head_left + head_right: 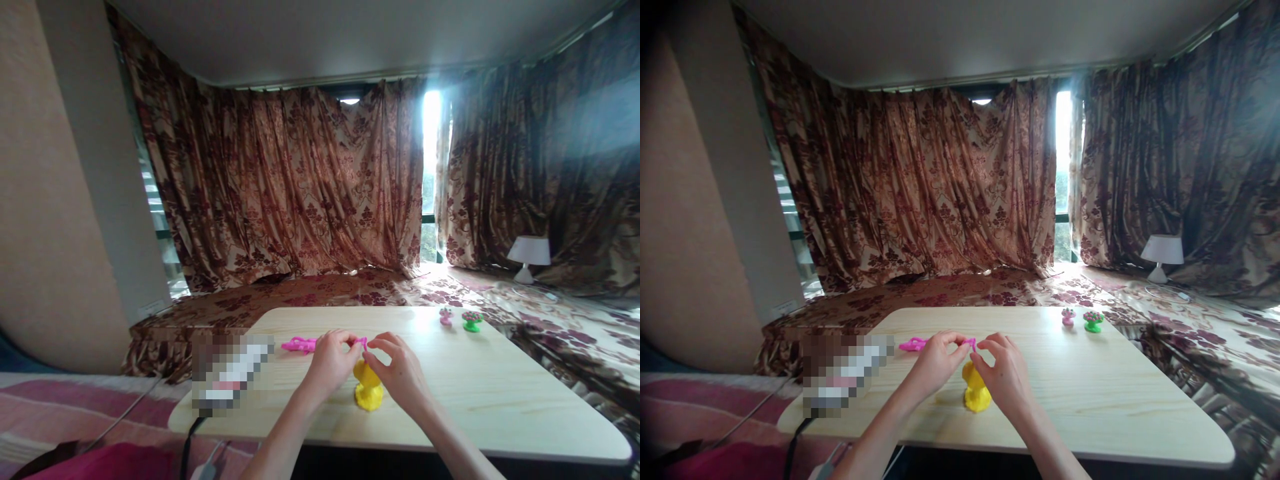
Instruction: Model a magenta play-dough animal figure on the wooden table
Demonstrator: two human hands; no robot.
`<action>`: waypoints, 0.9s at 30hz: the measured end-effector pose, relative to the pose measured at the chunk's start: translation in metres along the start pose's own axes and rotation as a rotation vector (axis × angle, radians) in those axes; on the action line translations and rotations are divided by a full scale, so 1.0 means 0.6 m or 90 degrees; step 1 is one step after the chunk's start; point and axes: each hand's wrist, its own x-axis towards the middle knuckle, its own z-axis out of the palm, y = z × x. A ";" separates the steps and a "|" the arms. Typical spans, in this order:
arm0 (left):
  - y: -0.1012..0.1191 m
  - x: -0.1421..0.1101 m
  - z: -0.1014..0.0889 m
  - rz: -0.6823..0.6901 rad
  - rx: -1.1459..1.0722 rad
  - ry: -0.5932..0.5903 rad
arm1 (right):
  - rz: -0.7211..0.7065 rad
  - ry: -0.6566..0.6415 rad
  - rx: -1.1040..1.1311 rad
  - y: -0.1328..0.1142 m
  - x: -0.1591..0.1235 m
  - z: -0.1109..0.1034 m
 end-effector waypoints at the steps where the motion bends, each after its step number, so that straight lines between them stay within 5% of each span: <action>1: 0.001 0.000 0.000 0.000 -0.003 -0.003 | 0.000 -0.002 0.002 0.000 0.001 0.001; 17: 0.003 0.002 -0.018 -0.064 -0.161 -0.035 | 0.013 -0.010 0.057 0.008 -0.005 -0.007; 27: -0.032 -0.041 -0.011 -0.111 -0.217 -0.038 | 0.014 -0.027 0.078 0.012 -0.015 -0.010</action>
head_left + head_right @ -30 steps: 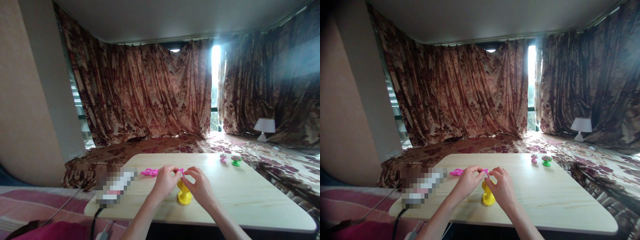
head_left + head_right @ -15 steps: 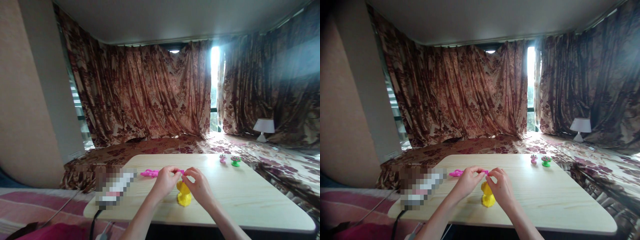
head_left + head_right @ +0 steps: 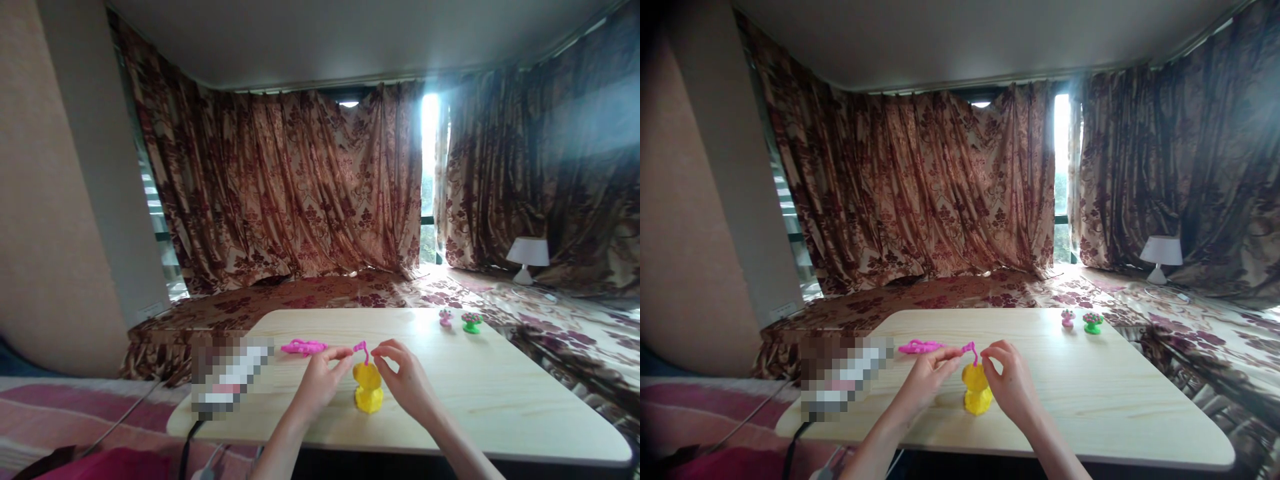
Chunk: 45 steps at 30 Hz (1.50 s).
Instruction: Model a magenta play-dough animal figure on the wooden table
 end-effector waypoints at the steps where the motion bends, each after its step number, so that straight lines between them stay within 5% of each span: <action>1: 0.000 -0.001 0.005 0.001 -0.003 -0.002 | -0.001 -0.001 0.001 -0.001 -0.001 0.002; 9: 0.008 0.017 0.042 0.018 -0.024 0.010 | -0.014 -0.008 -0.005 -0.007 0.001 0.009; 45: -0.011 -0.007 0.063 0.075 0.072 0.053 | 0.065 -0.026 0.111 0.001 0.018 0.014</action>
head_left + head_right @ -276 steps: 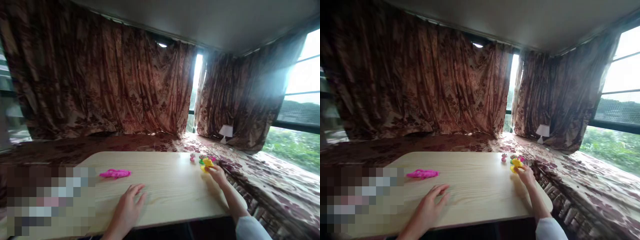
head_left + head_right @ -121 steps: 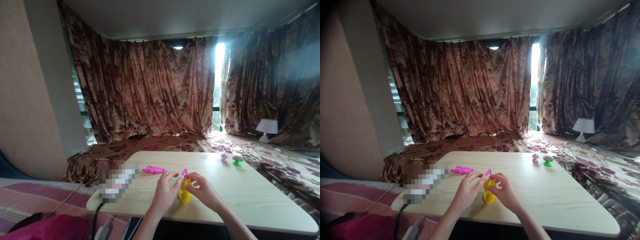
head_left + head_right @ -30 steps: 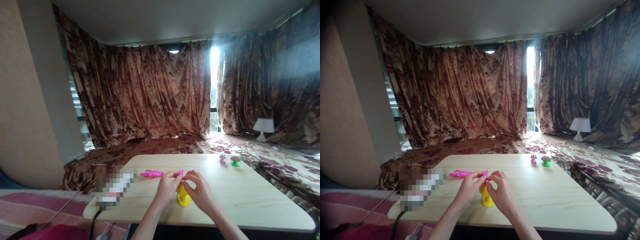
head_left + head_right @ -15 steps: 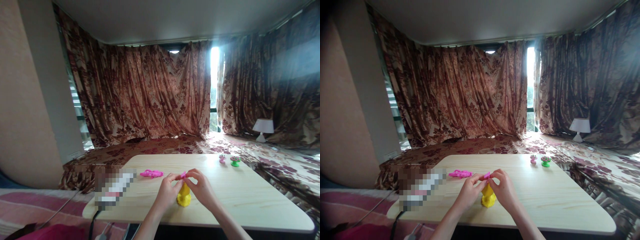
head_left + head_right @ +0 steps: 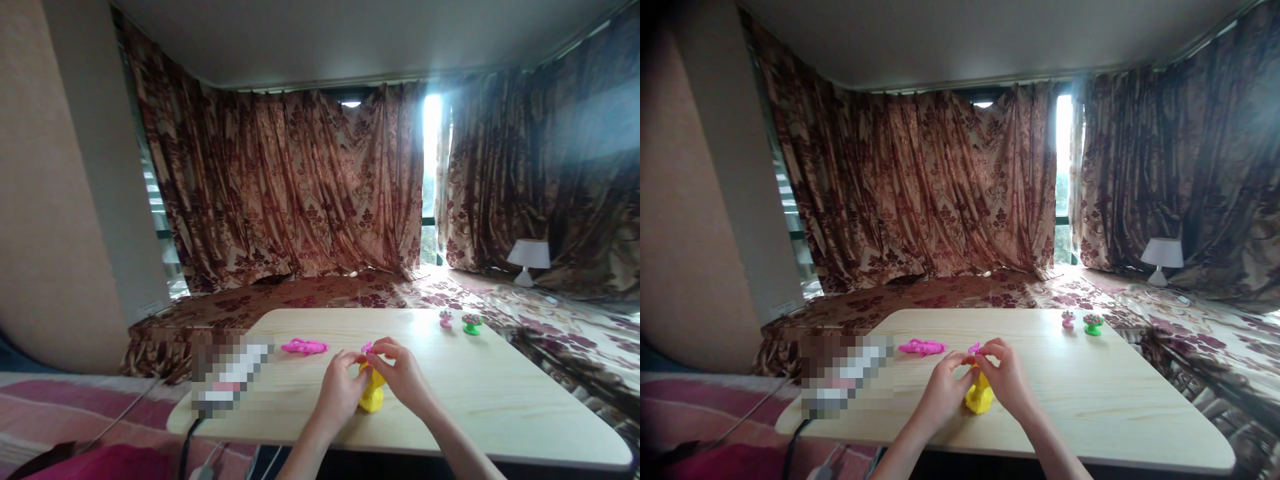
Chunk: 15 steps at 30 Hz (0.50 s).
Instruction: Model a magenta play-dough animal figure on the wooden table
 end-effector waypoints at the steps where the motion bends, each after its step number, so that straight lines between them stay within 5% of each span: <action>1: 0.000 0.000 -0.001 0.004 0.008 -0.001 | -0.003 -0.003 0.004 -0.001 -0.001 -0.001; 15: 0.002 -0.011 -0.005 0.016 0.036 -0.023 | -0.020 -0.034 0.013 -0.002 -0.005 -0.015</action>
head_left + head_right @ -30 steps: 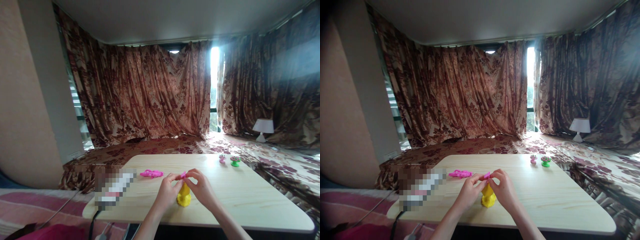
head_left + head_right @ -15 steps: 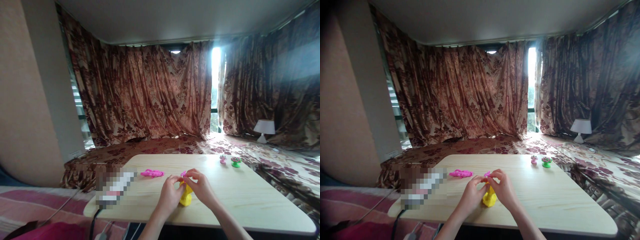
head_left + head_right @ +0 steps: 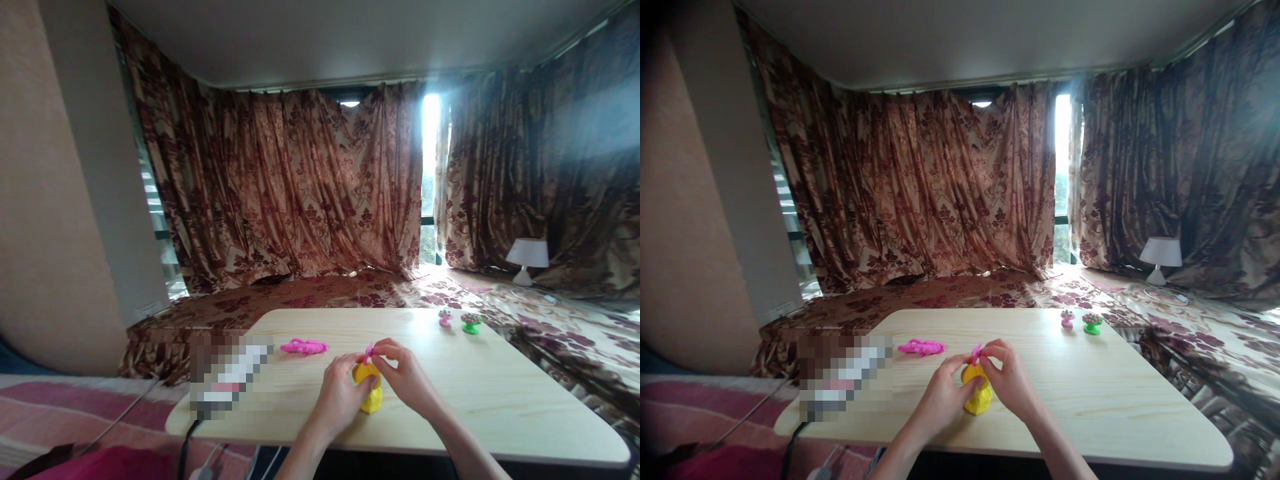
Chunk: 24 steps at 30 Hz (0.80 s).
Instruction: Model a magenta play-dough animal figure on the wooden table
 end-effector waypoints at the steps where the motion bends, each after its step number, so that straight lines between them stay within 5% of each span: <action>1: 0.000 0.000 -0.001 0.002 0.000 -0.004 | 0.000 -0.001 -0.001 0.000 -0.001 0.000; 24: 0.010 -0.003 -0.002 0.014 -0.018 -0.030 | 0.057 0.014 -0.012 0.002 0.002 0.001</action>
